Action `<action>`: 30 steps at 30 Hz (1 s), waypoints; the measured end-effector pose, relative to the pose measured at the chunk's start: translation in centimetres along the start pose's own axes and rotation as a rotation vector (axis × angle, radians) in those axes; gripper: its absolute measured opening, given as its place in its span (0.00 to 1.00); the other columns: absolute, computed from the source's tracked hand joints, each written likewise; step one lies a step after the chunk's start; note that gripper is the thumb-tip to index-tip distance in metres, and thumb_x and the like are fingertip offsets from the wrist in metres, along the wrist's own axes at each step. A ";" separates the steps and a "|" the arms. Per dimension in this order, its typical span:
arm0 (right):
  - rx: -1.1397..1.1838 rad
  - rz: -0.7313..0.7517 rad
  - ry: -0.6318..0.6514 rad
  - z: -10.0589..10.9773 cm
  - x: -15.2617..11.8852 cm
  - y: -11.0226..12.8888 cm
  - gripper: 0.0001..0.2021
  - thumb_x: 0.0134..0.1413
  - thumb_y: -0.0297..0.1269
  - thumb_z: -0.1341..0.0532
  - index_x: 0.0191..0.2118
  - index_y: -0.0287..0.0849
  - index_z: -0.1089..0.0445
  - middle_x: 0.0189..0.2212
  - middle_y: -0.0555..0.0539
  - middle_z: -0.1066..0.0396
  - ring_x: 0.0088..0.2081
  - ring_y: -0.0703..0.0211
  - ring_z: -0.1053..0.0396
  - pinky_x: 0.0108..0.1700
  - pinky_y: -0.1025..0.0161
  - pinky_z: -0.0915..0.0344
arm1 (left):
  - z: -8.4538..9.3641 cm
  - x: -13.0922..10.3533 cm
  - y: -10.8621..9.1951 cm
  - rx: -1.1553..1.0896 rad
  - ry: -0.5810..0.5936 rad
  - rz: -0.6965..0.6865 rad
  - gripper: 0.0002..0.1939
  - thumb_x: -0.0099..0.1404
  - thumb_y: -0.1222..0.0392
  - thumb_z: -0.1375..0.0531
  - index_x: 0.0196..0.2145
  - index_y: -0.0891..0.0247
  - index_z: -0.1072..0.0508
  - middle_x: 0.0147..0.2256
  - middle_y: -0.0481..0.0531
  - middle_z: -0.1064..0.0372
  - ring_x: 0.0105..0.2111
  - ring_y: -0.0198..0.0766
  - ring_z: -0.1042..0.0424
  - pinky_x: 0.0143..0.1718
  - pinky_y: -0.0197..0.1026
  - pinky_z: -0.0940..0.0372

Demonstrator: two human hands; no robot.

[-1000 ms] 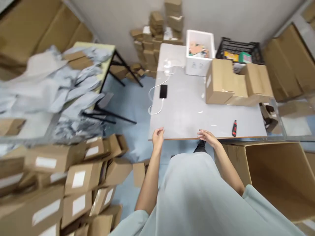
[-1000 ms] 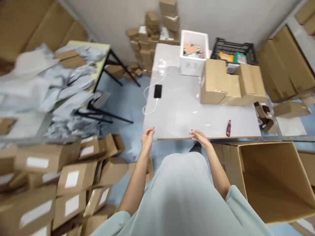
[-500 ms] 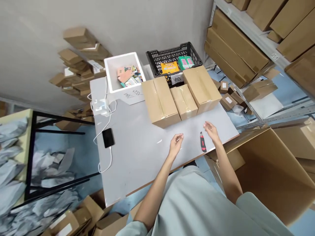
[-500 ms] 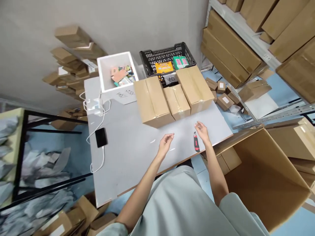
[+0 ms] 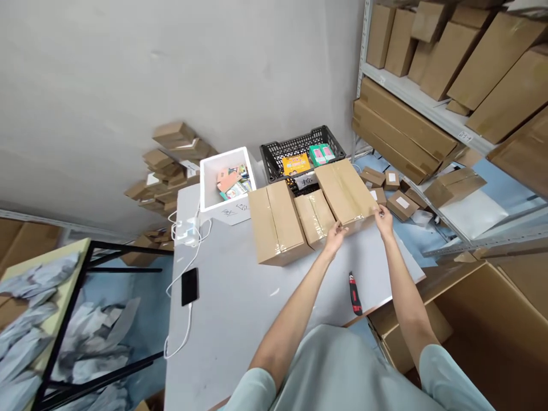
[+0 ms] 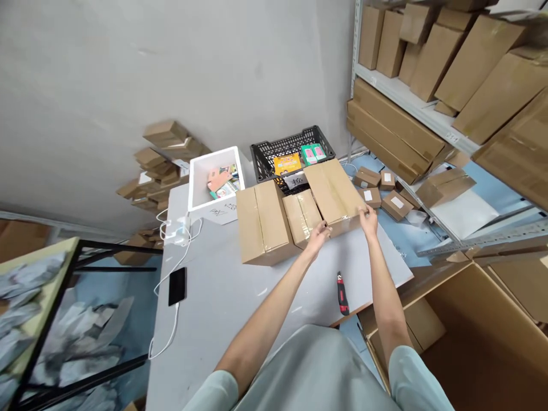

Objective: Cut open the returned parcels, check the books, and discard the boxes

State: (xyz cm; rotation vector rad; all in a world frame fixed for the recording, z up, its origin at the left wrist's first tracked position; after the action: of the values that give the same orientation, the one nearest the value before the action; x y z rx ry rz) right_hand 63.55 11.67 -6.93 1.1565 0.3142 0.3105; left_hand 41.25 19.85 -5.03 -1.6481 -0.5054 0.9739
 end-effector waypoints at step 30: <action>0.213 -0.228 0.782 -0.8 -57.4 8.7 0.42 0.65 0.67 0.29 0.79 0.61 0.33 0.77 0.42 0.36 0.80 0.35 0.39 0.76 0.35 0.30 | 27.4 -24.2 -2.9 0.118 -0.219 -0.475 0.25 0.81 0.40 0.36 0.63 0.58 0.17 0.62 0.59 0.23 0.69 0.56 0.27 0.78 0.56 0.39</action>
State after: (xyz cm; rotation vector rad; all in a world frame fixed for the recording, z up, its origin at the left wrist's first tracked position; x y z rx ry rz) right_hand 10.07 -7.24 5.52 1.1534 1.1793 0.5308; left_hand 5.79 18.72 4.28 -1.2404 -0.9219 0.8096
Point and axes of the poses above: each hand's wrist, its own x-axis towards the middle knuckle, its own z-axis out of the back of the hand, y = z × x, the point moved 1 cm from there along x, towards the middle knuckle
